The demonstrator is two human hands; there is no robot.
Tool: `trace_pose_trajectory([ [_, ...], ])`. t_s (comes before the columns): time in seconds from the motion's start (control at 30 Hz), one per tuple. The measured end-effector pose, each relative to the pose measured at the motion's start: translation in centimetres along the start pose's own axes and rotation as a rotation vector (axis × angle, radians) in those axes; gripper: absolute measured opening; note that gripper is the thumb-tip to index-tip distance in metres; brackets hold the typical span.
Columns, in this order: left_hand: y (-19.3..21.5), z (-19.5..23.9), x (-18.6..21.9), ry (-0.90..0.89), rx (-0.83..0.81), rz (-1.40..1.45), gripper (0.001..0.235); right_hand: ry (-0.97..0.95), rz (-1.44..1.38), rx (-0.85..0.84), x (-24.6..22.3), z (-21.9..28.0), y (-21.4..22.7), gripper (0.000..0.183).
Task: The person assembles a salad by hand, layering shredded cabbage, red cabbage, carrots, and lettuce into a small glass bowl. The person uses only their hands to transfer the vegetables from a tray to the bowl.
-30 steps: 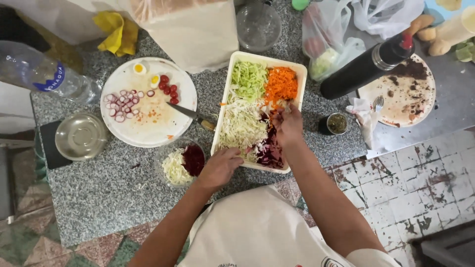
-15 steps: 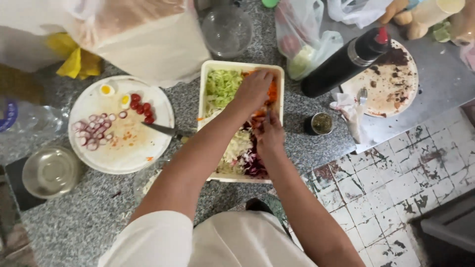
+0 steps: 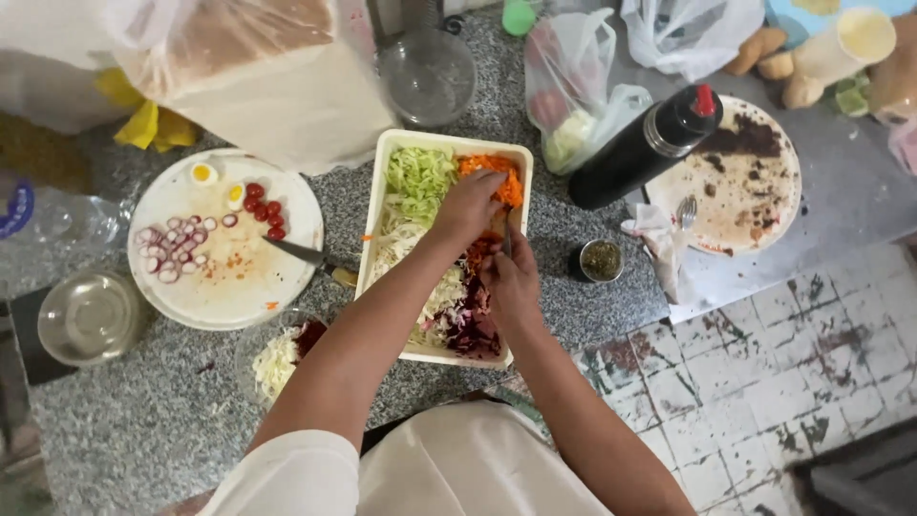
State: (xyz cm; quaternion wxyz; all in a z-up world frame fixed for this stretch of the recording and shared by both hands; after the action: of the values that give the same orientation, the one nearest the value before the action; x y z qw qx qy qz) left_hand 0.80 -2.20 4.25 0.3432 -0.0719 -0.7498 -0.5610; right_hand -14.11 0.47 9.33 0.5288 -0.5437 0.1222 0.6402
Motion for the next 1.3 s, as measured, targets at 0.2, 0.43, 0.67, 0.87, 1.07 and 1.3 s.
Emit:
trace_pose_trajectory([
  [0.2, 3.6, 3.2, 1.7, 0.127, 0.054, 0.145, 0.055, 0.048, 0.162, -0.196, -3.7, 3.6, -1.1, 0.056],
  [0.43, 0.1, 7.3, -1.7, 0.194, 0.425, 0.219, 0.051, 0.151, 0.495, -0.448, -3.2, 6.2, -0.4, 0.062],
  [0.67, 8.4, 18.4, -0.6, 0.342, 0.670, 0.280, 0.048, 0.036, 0.590, -0.635, -2.0, 11.7, -6.2, 0.057],
  [0.87, 17.6, 30.1, 0.7, 0.545, 0.809, 0.258, 0.046, -0.200, 0.660, -0.872, 2.5, 16.1, -11.9, 0.062],
  [1.07, 15.0, 37.7, -8.4, 0.969, 0.635, 0.195, 0.049, -0.290, 0.833, -1.109, 9.5, 15.9, -14.3, 0.056],
  [1.3, 12.7, 37.4, -11.6, 1.072, 0.309, 0.204, 0.068, 0.170, 1.567, -1.321, 9.1, 15.8, -17.6, 0.049],
])
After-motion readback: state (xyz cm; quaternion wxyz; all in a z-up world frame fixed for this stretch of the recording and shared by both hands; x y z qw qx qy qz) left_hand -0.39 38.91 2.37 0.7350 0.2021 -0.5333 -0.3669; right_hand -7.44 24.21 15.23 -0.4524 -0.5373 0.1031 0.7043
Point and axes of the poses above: each hand's wrist, its own z-axis away from the middle knuckle, its own y-axis out of the back of the hand, x = y × z, the point moved 7 cm from there along -z, towards the middle knuckle, and after that the axes turned 3 degrees about -z, right-handed, at the moved point
